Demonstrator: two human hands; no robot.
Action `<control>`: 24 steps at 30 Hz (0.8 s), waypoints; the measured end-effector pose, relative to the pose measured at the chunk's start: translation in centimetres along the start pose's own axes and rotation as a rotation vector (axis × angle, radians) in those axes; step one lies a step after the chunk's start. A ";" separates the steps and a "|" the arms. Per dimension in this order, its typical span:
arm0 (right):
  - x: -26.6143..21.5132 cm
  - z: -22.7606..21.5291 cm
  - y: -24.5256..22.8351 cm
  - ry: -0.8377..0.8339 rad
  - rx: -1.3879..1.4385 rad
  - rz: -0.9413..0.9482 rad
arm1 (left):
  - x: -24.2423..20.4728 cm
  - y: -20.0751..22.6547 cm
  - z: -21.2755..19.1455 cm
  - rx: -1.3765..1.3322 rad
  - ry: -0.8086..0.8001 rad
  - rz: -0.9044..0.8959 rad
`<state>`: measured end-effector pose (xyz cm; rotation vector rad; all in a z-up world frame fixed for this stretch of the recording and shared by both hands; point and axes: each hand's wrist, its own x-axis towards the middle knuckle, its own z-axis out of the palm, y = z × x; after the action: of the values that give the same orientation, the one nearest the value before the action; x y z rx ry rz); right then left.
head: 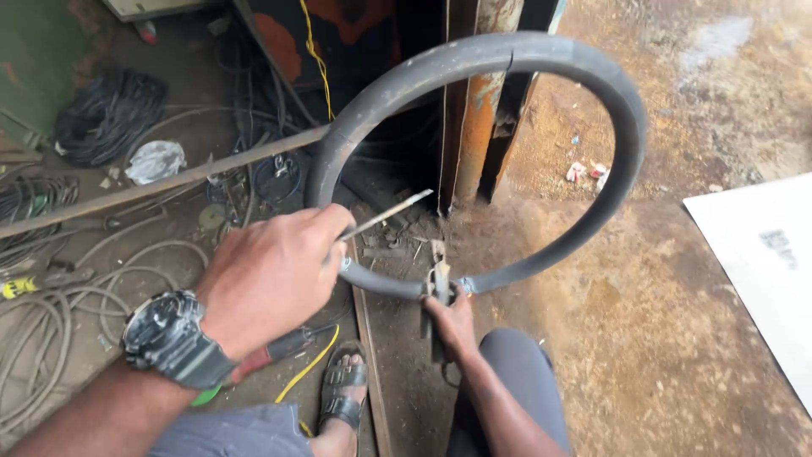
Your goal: The person welds a metal ring by holding a rod against the joints and applying a welding tool. After completing the initial welds, they reposition the ring and continue welding another section.
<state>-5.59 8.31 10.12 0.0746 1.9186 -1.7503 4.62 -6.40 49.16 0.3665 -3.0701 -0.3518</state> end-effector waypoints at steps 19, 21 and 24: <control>-0.8 -6.1 3.2 0.095 -0.275 -0.184 | -0.6 -10.8 2.9 -0.112 0.100 0.112; -1.5 -6.4 2.5 0.222 -0.133 -0.045 | -0.3 -13.9 4.8 -0.136 0.121 0.118; -1.9 -7.4 3.1 0.255 0.248 -0.024 | -0.8 -19.5 8.8 -0.132 0.111 0.191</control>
<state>-5.33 16.29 8.23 0.3826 1.8665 -2.0710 9.41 -22.68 36.14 0.0842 -2.9214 -0.5028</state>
